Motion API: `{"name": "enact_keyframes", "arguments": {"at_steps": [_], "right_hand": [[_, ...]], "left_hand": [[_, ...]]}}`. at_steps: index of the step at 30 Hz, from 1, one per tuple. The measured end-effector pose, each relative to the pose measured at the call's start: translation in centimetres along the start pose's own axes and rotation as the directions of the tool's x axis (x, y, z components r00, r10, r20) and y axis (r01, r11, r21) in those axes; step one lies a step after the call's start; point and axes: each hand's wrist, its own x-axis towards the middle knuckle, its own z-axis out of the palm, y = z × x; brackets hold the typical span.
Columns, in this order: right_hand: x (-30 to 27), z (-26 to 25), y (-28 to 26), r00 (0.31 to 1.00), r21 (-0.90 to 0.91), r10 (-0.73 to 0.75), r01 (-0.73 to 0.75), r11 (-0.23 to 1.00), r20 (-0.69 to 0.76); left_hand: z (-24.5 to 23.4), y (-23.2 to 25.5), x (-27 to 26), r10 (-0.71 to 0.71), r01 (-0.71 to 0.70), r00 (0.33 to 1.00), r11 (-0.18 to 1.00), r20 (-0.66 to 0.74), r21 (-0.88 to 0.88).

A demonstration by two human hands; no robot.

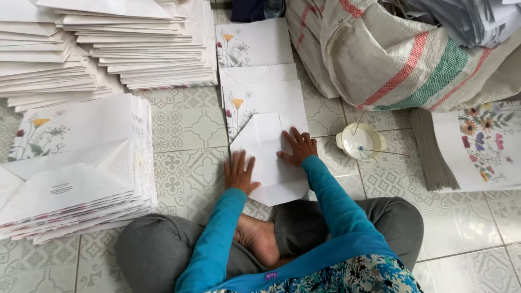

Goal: A person manually assembles envelopes by applying glue to pre-printed paper and folding it into the final shape.

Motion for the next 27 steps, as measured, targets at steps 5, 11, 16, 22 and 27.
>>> {"name": "enact_keyframes", "arguments": {"at_steps": [5, 11, 16, 22, 27], "right_hand": [[-5.5, -2.2, 2.8, 0.982, 0.607, -0.087, 0.172, 0.776, -0.168], [-12.0, 5.8, 22.5, 0.800, 0.987, 0.586, -0.044, -0.154, 0.127], [-12.4, 6.9, 25.4, 0.614, 0.754, 0.630, 0.084, -0.651, 0.476], [-11.4, 6.3, 24.1, 0.658, 0.892, 0.647, -0.087, -0.443, 0.386], [-12.3, 3.2, 24.8, 0.553, 0.888, 0.732, -0.031, -0.458, 0.397]], "left_hand": [[-3.1, 1.2, 1.0, -0.084, 0.092, 0.991, 0.993, -0.103, 0.076], [-1.5, 1.1, 2.5, -0.077, 0.102, 0.979, 0.987, -0.188, 0.127], [-0.4, 2.7, 4.1, -0.082, 0.143, 0.948, 0.973, -0.307, 0.181], [0.7, 3.4, 4.3, -0.079, 0.149, 0.838, 0.985, -0.540, 0.088], [-0.1, 3.7, 3.8, -0.044, 0.126, 0.770, 0.988, -0.636, 0.084]]}}
